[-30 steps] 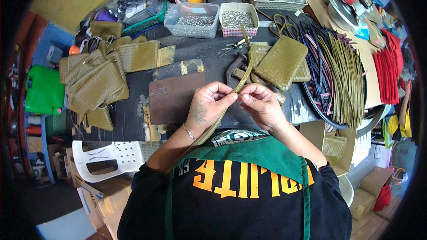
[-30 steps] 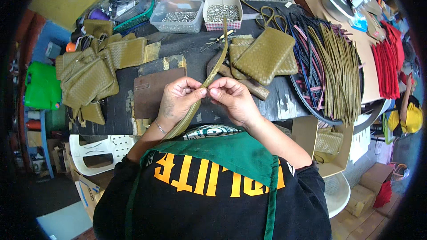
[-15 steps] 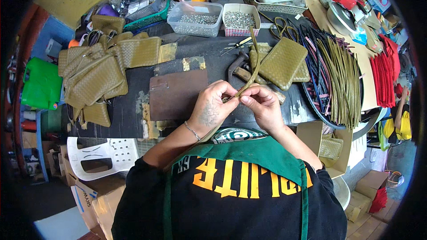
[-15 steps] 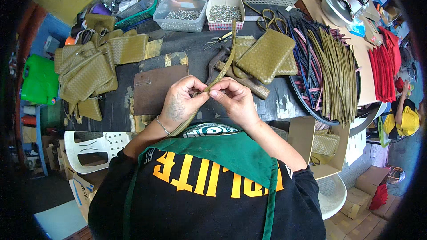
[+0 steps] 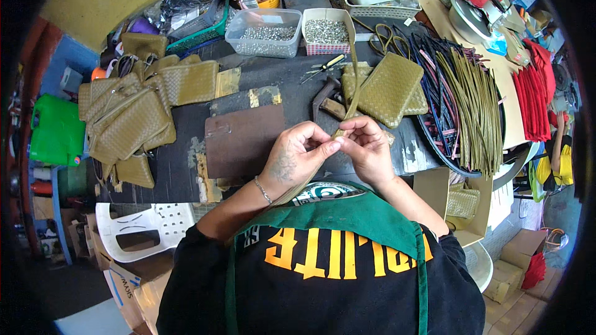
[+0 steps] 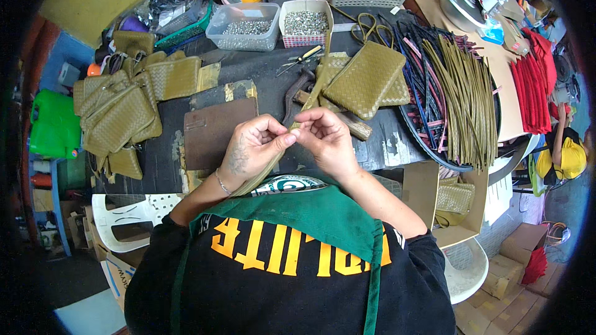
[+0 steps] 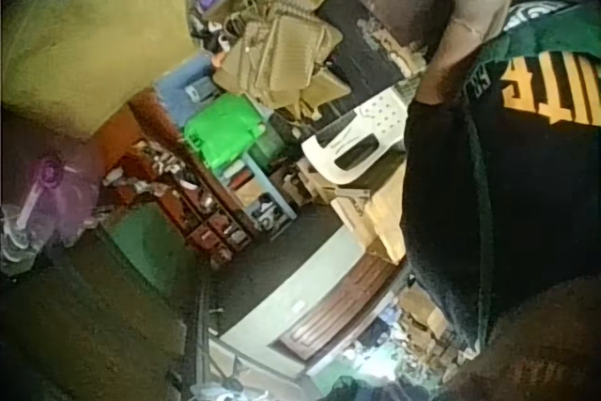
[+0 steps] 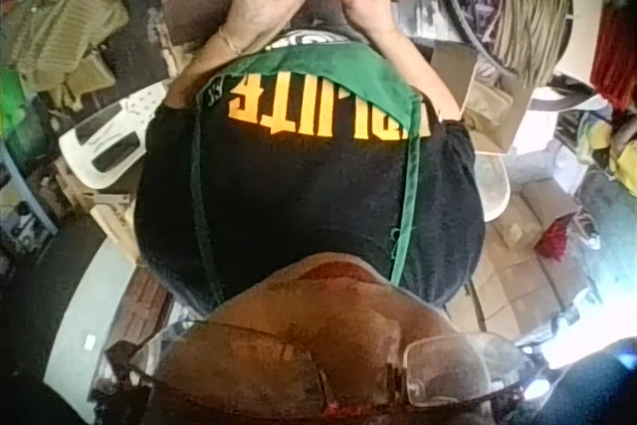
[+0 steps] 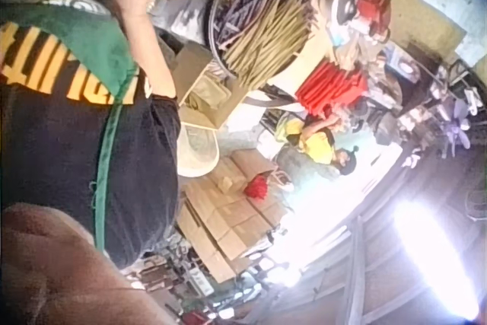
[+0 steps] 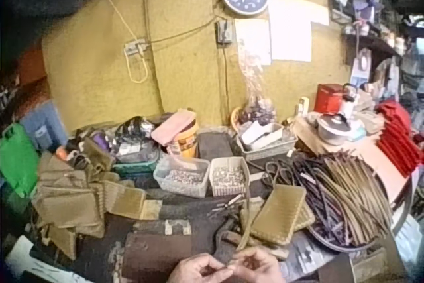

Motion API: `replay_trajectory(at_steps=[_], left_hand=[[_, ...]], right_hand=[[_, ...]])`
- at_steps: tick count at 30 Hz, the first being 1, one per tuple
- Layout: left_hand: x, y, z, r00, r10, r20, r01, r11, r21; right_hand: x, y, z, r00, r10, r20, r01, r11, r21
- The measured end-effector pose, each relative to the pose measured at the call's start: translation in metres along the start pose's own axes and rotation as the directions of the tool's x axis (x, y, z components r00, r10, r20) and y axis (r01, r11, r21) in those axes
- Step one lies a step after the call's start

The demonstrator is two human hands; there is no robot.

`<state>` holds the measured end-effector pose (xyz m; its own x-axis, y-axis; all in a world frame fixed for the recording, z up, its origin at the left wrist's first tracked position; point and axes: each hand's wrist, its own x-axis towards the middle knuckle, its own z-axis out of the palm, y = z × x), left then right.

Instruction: The person attaches leather straps to woven purses by inserting metallic rivets and pressing them with a tool, handling several bags and straps on a workshop table.

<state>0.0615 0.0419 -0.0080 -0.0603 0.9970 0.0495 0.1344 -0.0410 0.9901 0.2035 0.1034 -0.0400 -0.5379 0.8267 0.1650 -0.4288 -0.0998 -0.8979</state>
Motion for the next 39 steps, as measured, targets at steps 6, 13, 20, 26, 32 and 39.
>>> replay_trajectory(at_steps=[6, 13, 20, 26, 32, 39], left_hand=[[-0.002, 0.028, 0.001, 0.974, 0.204, 0.102, -0.205, 0.979, -0.005], [-0.012, 0.063, -0.002, 0.899, 0.395, 0.190, -0.413, 0.908, 0.064], [-0.013, 0.057, -0.012, 0.888, 0.417, 0.194, -0.459, 0.833, 0.309], [-0.004, 0.037, -0.013, 0.893, 0.398, 0.209, -0.447, 0.741, 0.500], [-0.001, 0.031, -0.008, 0.891, 0.428, 0.149, -0.452, 0.815, 0.362], [-0.009, 0.018, -0.013, 0.852, 0.508, 0.129, -0.500, 0.713, 0.492]], right_hand=[[0.030, -0.024, -0.023, 0.997, -0.073, 0.032, 0.079, 0.872, -0.484], [0.101, -0.022, -0.067, 0.842, -0.536, 0.064, 0.214, 0.222, -0.951], [0.088, -0.030, -0.047, 0.979, -0.012, -0.203, -0.018, 0.989, -0.147], [0.042, -0.051, -0.027, 0.966, 0.253, 0.051, -0.252, 0.882, 0.399], [0.022, -0.039, -0.019, 0.989, 0.145, -0.039, -0.124, 0.934, 0.335], [-0.002, -0.032, 0.001, 0.983, 0.180, 0.041, -0.183, 0.933, 0.310]])
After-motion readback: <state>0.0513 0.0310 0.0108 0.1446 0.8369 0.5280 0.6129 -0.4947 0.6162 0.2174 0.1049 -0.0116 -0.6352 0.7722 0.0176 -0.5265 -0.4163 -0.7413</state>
